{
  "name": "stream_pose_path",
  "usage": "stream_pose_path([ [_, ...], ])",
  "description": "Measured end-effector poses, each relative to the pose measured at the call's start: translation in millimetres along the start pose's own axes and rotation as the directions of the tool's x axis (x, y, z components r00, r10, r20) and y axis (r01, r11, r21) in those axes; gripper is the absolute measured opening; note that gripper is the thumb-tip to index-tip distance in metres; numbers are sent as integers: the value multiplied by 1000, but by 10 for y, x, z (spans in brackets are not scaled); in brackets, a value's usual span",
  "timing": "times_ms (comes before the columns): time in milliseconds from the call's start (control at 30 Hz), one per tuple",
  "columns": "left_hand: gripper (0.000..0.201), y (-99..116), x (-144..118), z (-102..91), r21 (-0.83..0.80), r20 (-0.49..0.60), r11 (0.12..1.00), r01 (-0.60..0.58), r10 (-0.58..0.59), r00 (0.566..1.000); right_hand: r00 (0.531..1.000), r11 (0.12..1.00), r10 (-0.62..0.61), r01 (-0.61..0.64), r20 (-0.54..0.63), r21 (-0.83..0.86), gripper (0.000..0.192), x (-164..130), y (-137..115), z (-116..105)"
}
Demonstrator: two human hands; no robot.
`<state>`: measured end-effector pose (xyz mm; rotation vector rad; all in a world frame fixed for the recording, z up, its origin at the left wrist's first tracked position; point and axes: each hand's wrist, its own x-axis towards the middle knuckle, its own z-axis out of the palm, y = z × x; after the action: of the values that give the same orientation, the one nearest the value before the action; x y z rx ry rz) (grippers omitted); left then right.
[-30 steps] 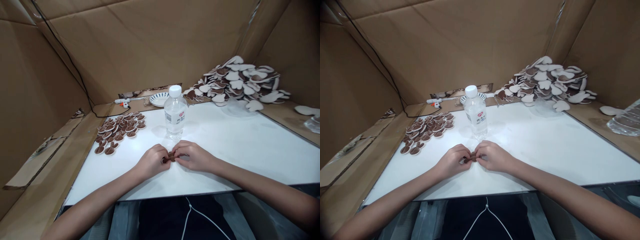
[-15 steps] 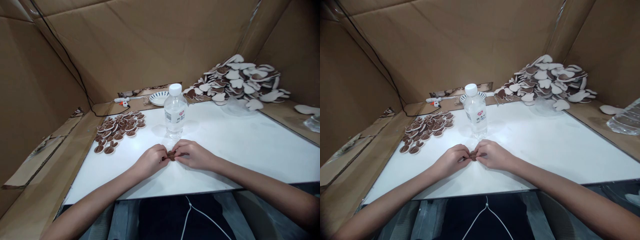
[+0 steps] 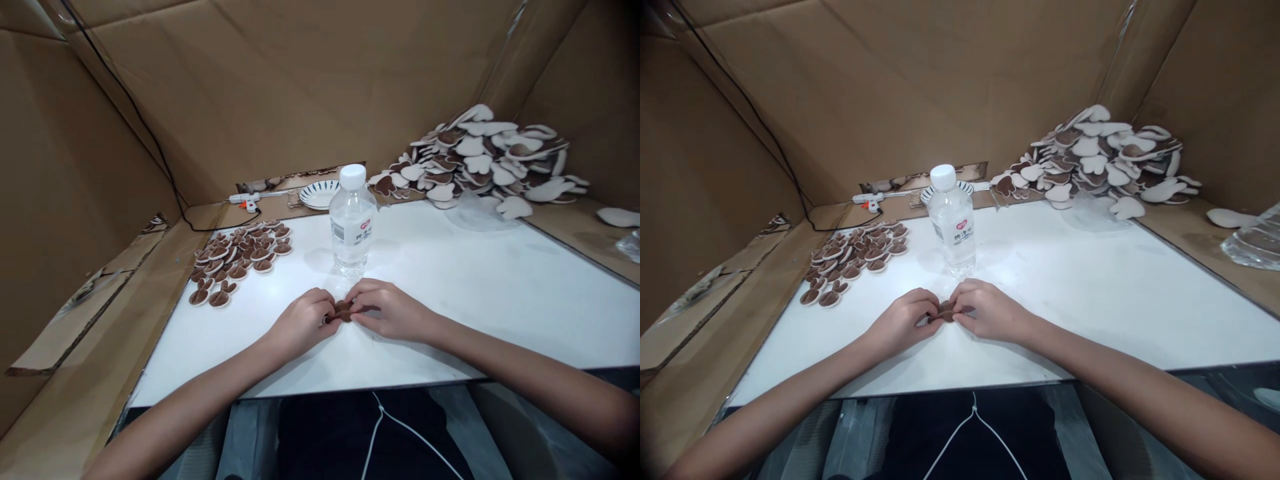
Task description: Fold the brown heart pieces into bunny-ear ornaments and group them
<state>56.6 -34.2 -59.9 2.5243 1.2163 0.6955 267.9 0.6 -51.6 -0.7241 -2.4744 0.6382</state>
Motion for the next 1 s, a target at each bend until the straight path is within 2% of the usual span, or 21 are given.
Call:
stream_pose_path([
  [133,6,7,-9,1,14,-30,999,-39,39,999,1000,1000,-7,7,-3,2,13,-8,-2,-2],
  [333,11,10,48,-9,40,3,997,-67,67,998,1000,999,-6,6,-2,35,13,10,-4,-7],
  [533,12,-20,98,-13,-9,22,997,-79,79,997,1000,998,13,-12,-8,63,11,26,-1,-2],
  [633,9,-14,98,-21,-61,16,997,-56,58,998,1000,999,6,-5,-21,39,12,31,-8,8],
  [733,15,7,87,-29,-130,22,992,1,2,1000,1000,1000,-2,2,-25,7,14,55,-44,10],
  [833,20,25,72,-24,-191,31,980,57,-51,998,1000,1000,-5,5,8,-17,17,101,-89,-1],
  [1000,20,30,57,-6,-219,30,972,84,-80,996,995,999,47,-44,91,-30,7,172,-96,-24],
])
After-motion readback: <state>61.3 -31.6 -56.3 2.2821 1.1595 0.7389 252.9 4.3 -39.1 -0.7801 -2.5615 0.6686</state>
